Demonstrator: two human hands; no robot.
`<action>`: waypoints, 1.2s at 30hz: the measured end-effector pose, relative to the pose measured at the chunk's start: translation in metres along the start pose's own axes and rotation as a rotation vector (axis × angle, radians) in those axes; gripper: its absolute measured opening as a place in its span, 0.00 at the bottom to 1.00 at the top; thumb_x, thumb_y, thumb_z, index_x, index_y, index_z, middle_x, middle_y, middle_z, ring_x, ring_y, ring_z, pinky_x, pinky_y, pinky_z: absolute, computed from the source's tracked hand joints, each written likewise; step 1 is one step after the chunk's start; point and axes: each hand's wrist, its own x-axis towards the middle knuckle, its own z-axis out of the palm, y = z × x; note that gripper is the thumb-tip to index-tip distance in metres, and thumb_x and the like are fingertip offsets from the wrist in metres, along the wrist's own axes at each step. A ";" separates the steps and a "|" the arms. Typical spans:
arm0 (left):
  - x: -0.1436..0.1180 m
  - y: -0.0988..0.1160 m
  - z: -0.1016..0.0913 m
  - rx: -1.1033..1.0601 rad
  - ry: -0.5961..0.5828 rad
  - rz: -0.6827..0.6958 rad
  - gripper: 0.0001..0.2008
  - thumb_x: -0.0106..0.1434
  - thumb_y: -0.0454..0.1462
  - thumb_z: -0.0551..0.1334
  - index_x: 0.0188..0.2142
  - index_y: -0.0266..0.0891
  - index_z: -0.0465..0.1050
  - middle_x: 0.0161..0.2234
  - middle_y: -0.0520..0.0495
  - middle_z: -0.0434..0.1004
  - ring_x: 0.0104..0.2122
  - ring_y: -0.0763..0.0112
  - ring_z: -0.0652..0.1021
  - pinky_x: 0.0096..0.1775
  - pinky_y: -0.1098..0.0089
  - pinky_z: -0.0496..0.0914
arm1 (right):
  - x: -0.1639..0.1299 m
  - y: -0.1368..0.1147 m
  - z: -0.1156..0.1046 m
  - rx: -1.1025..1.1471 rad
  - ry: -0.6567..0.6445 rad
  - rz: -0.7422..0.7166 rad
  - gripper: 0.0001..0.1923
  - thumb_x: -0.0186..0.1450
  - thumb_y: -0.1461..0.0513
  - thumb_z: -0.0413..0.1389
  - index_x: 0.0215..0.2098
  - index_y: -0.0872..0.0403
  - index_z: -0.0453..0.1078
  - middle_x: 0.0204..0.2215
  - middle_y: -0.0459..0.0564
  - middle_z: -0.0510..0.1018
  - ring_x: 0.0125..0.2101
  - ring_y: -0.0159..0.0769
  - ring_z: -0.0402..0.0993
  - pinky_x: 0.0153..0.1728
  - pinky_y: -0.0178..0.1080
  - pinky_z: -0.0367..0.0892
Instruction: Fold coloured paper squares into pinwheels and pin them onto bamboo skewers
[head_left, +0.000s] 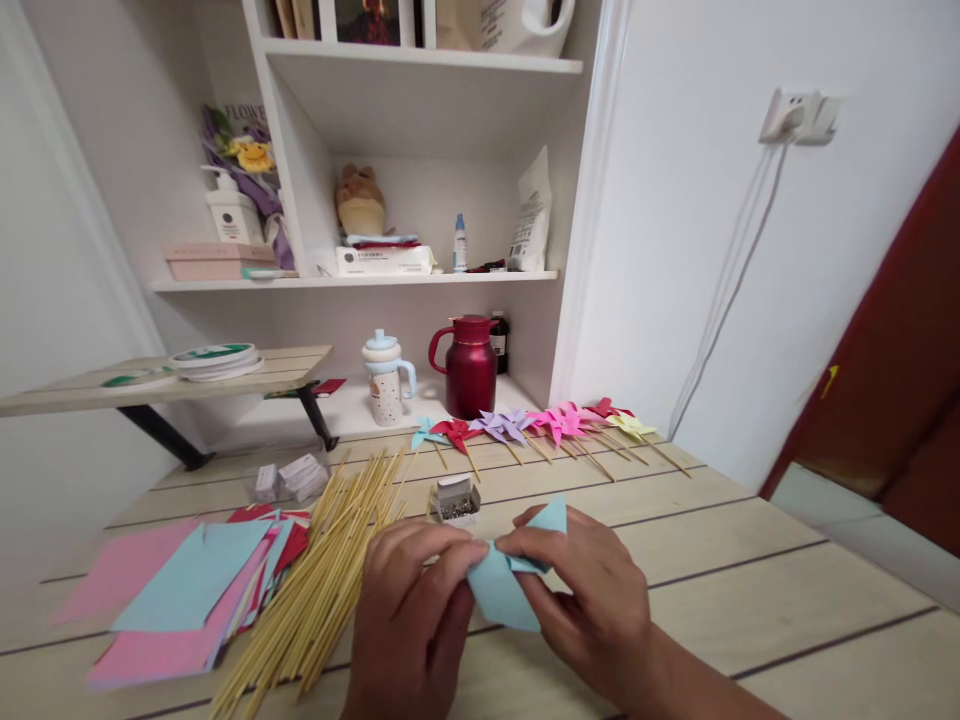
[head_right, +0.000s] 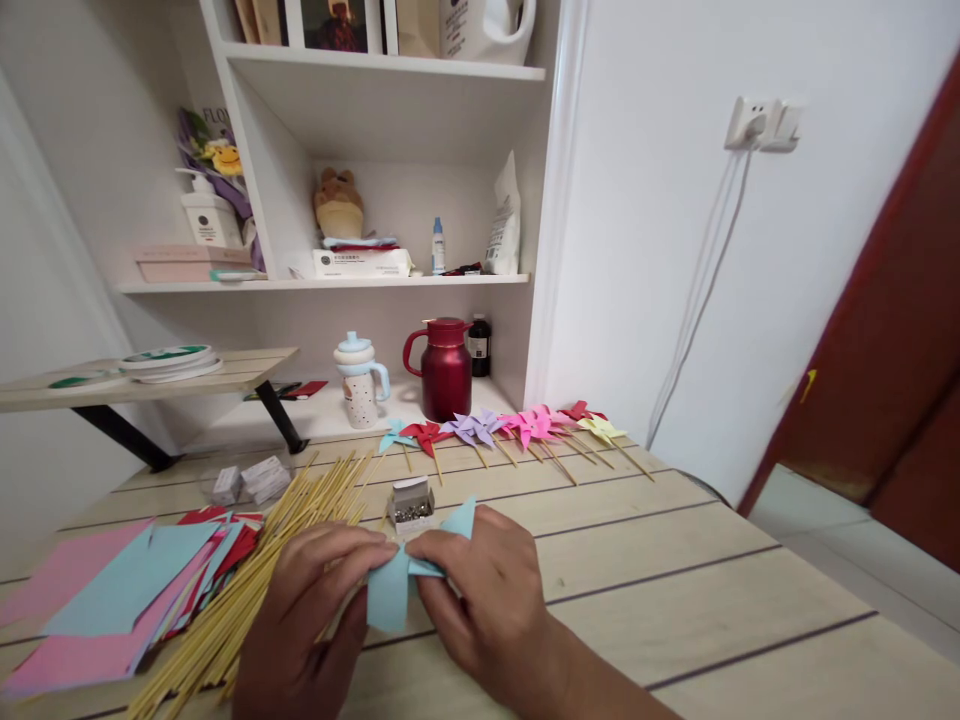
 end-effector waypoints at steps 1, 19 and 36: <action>-0.001 -0.001 0.000 0.014 0.009 -0.005 0.11 0.62 0.30 0.59 0.42 0.42 0.74 0.39 0.48 0.78 0.41 0.67 0.75 0.46 0.67 0.69 | 0.000 0.000 0.000 0.003 -0.001 -0.009 0.09 0.64 0.69 0.52 0.38 0.51 0.70 0.27 0.46 0.81 0.28 0.35 0.77 0.31 0.38 0.69; -0.009 0.001 0.001 0.007 0.059 -0.028 0.13 0.59 0.25 0.60 0.38 0.43 0.76 0.39 0.48 0.75 0.42 0.68 0.74 0.46 0.67 0.69 | 0.002 -0.004 -0.003 0.169 -0.011 -0.019 0.09 0.63 0.69 0.54 0.40 0.52 0.71 0.26 0.47 0.78 0.27 0.35 0.73 0.30 0.39 0.68; -0.011 -0.002 -0.003 0.191 0.023 0.070 0.12 0.60 0.27 0.61 0.40 0.44 0.76 0.33 0.51 0.77 0.35 0.69 0.76 0.52 0.60 0.61 | -0.002 0.004 0.007 0.096 0.086 0.160 0.23 0.61 0.69 0.59 0.53 0.47 0.70 0.53 0.55 0.62 0.55 0.49 0.62 0.52 0.54 0.65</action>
